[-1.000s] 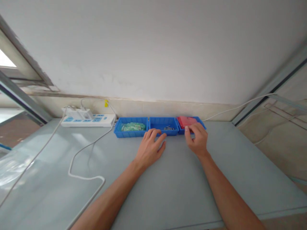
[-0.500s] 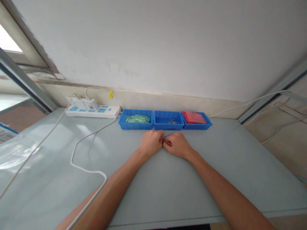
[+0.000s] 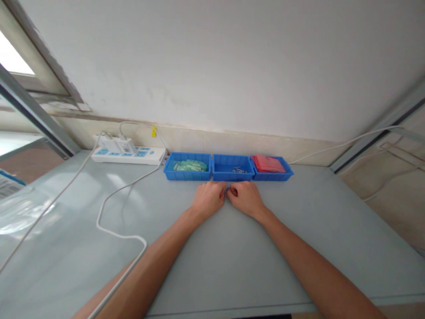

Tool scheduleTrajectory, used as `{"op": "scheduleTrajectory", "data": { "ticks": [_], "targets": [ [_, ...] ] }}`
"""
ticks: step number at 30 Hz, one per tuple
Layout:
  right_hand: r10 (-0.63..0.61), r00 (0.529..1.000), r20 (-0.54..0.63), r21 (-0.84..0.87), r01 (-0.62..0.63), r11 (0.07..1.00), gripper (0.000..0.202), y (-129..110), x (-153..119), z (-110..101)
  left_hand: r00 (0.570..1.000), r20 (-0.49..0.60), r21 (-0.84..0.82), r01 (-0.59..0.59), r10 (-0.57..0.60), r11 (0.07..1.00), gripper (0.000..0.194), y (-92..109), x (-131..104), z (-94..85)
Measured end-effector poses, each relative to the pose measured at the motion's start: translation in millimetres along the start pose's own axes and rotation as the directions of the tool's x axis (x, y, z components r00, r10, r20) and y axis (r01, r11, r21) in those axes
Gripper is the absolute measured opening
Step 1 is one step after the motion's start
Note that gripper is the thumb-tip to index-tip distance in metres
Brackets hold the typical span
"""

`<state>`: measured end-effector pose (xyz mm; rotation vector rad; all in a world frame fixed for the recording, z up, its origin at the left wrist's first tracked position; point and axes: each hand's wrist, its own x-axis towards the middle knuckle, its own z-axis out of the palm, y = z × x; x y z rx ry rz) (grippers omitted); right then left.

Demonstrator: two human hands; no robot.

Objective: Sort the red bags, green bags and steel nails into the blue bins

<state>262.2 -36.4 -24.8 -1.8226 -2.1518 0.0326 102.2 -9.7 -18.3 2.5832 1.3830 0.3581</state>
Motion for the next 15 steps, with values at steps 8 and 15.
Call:
{"op": "scheduleTrajectory", "data": {
  "ticks": [8,15],
  "targets": [
    [-0.01,1.0,0.009,0.01,0.01,1.0,0.027,0.3,1.1,-2.3,1.0,-0.023,0.015,0.003,-0.003,1.0,0.022,2.5,-2.1,-1.4],
    [-0.032,0.999,0.015,0.036,0.032,0.999,0.025,2.5,-0.8,-2.0,1.0,-0.015,0.027,0.001,0.0,1.0,0.024,1.8,-2.0,-0.7]
  ]
}}
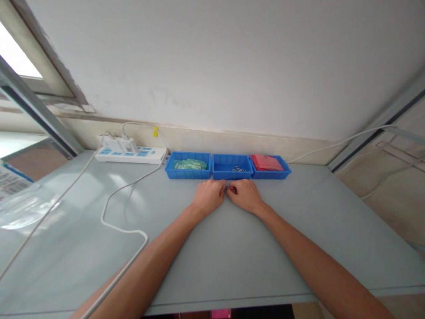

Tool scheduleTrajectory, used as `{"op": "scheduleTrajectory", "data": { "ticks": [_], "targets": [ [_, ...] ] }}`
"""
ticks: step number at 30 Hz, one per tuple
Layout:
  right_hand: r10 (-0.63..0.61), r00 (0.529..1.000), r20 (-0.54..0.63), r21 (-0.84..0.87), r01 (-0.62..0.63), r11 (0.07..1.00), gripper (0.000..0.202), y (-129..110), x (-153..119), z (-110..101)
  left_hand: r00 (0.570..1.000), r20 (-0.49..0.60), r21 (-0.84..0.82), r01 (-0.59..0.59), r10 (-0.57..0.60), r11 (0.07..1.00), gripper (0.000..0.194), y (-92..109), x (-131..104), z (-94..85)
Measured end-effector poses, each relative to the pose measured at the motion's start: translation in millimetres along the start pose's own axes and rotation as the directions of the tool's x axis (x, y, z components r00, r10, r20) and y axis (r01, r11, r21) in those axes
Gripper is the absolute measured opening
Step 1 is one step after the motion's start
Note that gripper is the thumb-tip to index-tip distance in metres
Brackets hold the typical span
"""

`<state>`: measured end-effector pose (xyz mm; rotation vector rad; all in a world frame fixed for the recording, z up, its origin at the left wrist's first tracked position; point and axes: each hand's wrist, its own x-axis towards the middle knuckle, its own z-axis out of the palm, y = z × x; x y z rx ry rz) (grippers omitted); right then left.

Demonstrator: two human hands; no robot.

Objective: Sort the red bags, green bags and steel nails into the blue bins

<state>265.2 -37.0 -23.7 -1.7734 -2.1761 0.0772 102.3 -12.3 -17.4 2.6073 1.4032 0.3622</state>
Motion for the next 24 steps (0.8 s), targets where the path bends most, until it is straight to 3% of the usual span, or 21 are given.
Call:
{"op": "scheduleTrajectory", "data": {
  "ticks": [10,15,17,19,21,22,24],
  "targets": [
    [-0.023,1.0,0.013,0.037,0.022,0.999,0.026,3,-2,-2,1.0,-0.008,0.0,-0.023,0.023,1.0,0.023,0,1,0.1],
    [-0.105,0.994,-0.008,0.096,0.106,0.99,0.026,11,-5,-1,0.998,-0.03,-0.007,-0.057,0.056,0.998,0.02,0,-1,1.3],
    [-0.125,0.992,-0.026,0.12,0.127,0.985,0.027,13,-7,-2,0.993,-0.086,0.0,-0.08,0.08,0.997,0.019,3,-1,-1.5],
    [-0.114,0.993,-0.042,0.129,0.118,0.985,0.028,16,-8,-4,0.962,-0.237,0.031,-0.135,0.139,0.99,0.02,6,-2,-5.3],
    [-0.088,0.994,-0.058,0.13,0.095,0.987,0.03,19,-8,-5,0.886,-0.406,0.079,-0.211,0.225,0.974,0.023,7,-2,-8.4],
    [-0.072,0.995,-0.068,0.127,0.08,0.989,0.03,21,-8,-5,0.848,-0.459,0.1,-0.246,0.264,0.964,0.026,7,-3,-9.1],
    [-0.039,0.995,-0.092,0.118,0.05,0.992,0.03,25,-7,-5,0.822,-0.485,0.114,-0.278,0.298,0.954,0.036,4,-2,-8.2]
  ]
}}
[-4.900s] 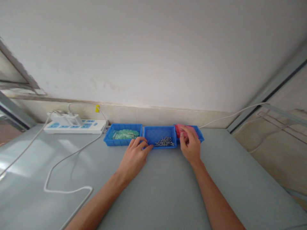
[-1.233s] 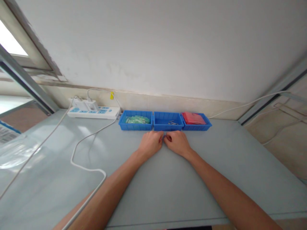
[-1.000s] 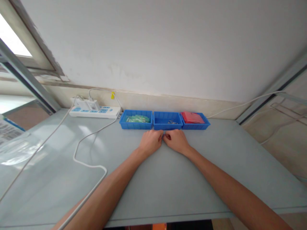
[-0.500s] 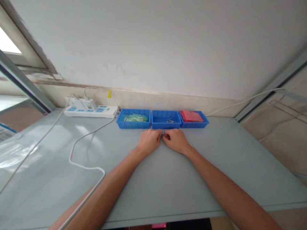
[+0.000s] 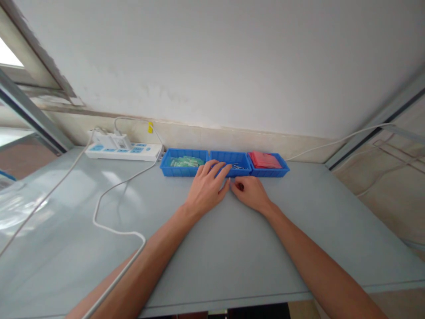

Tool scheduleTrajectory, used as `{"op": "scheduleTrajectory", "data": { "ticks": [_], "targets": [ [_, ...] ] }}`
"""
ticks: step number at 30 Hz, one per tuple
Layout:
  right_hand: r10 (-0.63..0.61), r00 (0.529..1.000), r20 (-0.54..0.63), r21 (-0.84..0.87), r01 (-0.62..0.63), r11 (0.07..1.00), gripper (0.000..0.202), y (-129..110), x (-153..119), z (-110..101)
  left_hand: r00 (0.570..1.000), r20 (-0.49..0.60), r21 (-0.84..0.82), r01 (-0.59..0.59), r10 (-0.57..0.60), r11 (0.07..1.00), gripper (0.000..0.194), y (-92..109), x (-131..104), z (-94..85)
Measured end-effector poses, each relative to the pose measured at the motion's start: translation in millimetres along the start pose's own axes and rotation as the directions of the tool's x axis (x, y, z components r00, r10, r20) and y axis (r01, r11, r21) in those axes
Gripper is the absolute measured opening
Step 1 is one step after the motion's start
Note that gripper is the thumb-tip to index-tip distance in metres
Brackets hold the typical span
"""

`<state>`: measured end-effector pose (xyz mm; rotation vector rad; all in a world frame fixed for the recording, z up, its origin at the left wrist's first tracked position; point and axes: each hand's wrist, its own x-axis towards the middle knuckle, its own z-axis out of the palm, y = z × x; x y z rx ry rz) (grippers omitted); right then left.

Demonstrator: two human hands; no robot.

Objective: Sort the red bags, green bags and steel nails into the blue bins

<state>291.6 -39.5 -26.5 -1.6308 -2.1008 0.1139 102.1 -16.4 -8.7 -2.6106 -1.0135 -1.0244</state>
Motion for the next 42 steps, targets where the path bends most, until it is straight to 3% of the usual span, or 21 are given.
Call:
{"op": "scheduleTrajectory", "data": {
  "ticks": [4,8,13,17,20,22,25,28,30,37,39,42],
  "targets": [
    [0.063,0.996,-0.065,0.014,-0.062,0.998,0.031,7,2,0,0.997,0.076,-0.002,0.001,-0.001,1.0,0.041,-8,-4,6.5],
    [0.137,0.973,-0.185,0.133,-0.114,0.985,0.037,7,1,-2,0.994,0.113,-0.016,0.0,0.002,1.0,0.041,-13,-5,10.3],
    [0.114,0.933,-0.341,0.261,-0.022,0.965,0.037,-1,-2,-13,0.992,0.124,-0.017,0.002,0.0,1.0,0.042,-9,-3,5.9],
    [0.07,0.875,-0.479,0.176,0.018,0.984,0.029,0,-3,-26,0.986,0.168,0.026,-0.008,0.003,1.0,0.029,-2,0,0.7],
    [0.051,0.816,-0.576,0.057,-0.022,0.998,0.02,10,-1,-35,0.971,0.234,0.07,-0.066,0.048,0.995,0.018,1,1,-1.6],
    [0.035,0.806,-0.591,-0.002,-0.046,0.999,0.017,18,0,-41,0.956,0.28,0.085,-0.113,0.086,0.99,0.015,1,3,-3.0],
    [-0.004,0.868,-0.497,-0.003,0.002,1.0,0.037,28,-2,-48,0.937,0.321,0.085,-0.174,0.138,0.981,0.012,0,4,-5.9],
    [-0.055,0.958,-0.281,0.095,0.085,0.992,0.051,36,-4,-51,0.924,0.34,0.076,-0.215,0.177,0.974,0.01,3,5,-9.1],
    [-0.061,0.985,-0.162,0.191,0.092,0.977,0.053,40,-6,-52,0.918,0.349,0.062,-0.221,0.187,0.973,0.009,7,4,-10.2],
    [-0.068,0.989,0.129,0.534,-0.012,0.845,0.079,47,-13,-61,0.874,0.444,-0.004,-0.217,0.196,0.976,0.014,16,-1,-6.5],
    [-0.043,0.984,0.172,0.586,-0.067,0.807,0.085,52,-14,-60,0.877,0.44,-0.01,-0.213,0.196,0.977,0.015,16,-2,-5.2],
    [-0.004,0.985,0.171,0.613,-0.104,0.783,0.078,58,-16,-55,0.879,0.419,-0.051,-0.227,0.227,0.973,0.015,19,-4,-3.1]
  ]
}}
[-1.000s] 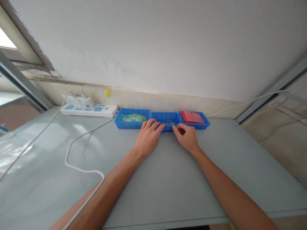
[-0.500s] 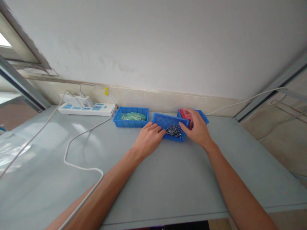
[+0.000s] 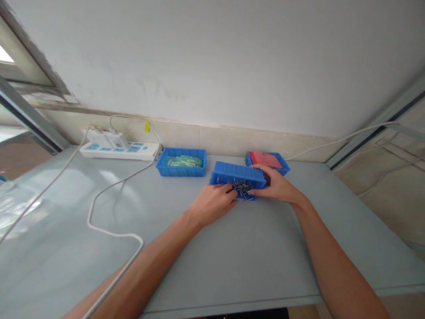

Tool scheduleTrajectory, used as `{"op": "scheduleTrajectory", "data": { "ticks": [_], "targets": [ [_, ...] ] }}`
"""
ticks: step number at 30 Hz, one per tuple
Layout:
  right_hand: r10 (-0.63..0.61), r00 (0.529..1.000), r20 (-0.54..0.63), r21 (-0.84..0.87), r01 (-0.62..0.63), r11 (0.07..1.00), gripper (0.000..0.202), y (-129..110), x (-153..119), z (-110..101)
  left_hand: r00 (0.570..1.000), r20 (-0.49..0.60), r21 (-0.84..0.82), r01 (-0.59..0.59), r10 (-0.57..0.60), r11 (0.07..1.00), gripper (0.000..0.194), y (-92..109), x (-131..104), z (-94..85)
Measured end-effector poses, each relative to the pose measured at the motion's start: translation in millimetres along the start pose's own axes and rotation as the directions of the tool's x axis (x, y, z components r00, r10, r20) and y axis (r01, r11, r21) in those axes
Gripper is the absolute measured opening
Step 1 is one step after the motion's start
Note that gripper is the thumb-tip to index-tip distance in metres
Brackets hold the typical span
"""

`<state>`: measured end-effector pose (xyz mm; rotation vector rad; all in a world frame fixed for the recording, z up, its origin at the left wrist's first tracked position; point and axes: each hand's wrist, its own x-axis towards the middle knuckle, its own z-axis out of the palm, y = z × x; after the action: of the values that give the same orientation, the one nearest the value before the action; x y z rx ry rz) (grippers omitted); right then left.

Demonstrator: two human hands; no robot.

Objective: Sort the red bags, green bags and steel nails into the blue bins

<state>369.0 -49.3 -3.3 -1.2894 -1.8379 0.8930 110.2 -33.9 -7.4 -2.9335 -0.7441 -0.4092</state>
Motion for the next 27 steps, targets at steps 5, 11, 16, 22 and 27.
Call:
{"op": "scheduleTrajectory", "data": {
  "ticks": [5,11,16,22,27],
  "targets": [
    [-0.049,0.998,-0.038,-0.041,0.047,0.998,0.073,-1,1,5,0.998,0.002,-0.079,-0.057,0.057,0.995,0.028,8,0,7.5],
    [-0.085,0.995,-0.061,-0.14,0.076,0.987,0.066,-13,1,8,0.999,0.039,-0.124,-0.029,0.034,0.992,0.028,11,1,13.4],
    [-0.095,0.994,-0.052,-0.158,0.086,0.984,0.064,-13,1,7,0.998,0.048,-0.14,-0.026,0.033,0.99,0.025,11,2,11.7],
    [-0.114,0.992,-0.051,-0.201,0.101,0.974,0.061,-11,3,6,0.994,-0.071,-0.16,-0.096,0.085,0.983,0.021,8,1,10.3],
    [-0.13,0.989,-0.067,-0.166,0.118,0.979,0.058,-11,4,7,0.973,-0.207,-0.194,-0.141,0.1,0.971,0.023,8,-2,8.5]
  ]
}}
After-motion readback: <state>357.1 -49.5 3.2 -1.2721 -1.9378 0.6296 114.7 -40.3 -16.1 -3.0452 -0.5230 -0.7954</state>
